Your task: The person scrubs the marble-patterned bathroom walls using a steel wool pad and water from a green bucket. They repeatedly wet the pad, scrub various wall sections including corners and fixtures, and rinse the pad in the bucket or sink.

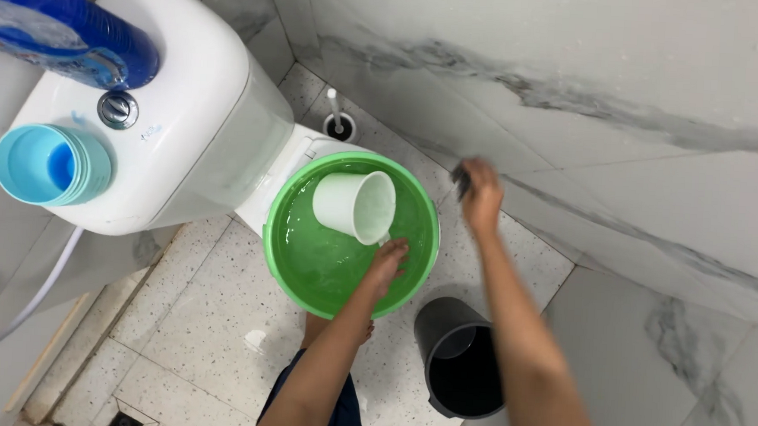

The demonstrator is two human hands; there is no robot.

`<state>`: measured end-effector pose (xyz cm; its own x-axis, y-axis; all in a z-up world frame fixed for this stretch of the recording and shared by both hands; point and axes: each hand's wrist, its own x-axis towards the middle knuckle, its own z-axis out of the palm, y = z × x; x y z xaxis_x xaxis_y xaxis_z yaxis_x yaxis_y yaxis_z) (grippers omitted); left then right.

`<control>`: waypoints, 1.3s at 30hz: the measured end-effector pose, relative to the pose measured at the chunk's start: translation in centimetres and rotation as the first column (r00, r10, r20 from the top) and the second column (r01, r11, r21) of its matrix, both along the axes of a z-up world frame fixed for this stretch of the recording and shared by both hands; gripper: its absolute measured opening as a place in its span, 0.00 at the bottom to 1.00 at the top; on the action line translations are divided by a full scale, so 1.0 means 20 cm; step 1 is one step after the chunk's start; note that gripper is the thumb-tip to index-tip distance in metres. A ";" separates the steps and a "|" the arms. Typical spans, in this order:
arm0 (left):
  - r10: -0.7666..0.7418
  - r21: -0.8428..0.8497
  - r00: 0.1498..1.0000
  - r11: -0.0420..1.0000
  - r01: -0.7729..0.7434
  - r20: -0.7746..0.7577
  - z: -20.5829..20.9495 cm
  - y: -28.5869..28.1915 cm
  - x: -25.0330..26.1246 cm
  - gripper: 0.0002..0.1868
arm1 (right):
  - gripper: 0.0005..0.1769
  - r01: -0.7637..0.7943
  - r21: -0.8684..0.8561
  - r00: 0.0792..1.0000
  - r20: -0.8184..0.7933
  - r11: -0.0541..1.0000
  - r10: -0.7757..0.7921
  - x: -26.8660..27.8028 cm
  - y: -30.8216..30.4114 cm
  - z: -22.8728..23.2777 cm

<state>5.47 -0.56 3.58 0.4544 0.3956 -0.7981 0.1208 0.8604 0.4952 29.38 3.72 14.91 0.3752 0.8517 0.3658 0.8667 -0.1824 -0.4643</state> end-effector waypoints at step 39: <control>0.469 0.859 0.879 0.482 -0.174 -0.085 1.54 1.78 -0.01 0.19 | 0.25 0.286 0.216 -0.420 -0.848 0.934 0.324 0.05 1.16 1.39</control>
<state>5.30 35.07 34.32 -0.0231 0.9945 -0.1023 0.1765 0.1048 0.9787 30.33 26.86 42.65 0.4010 0.8616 -0.3113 -0.8159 0.1813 -0.5491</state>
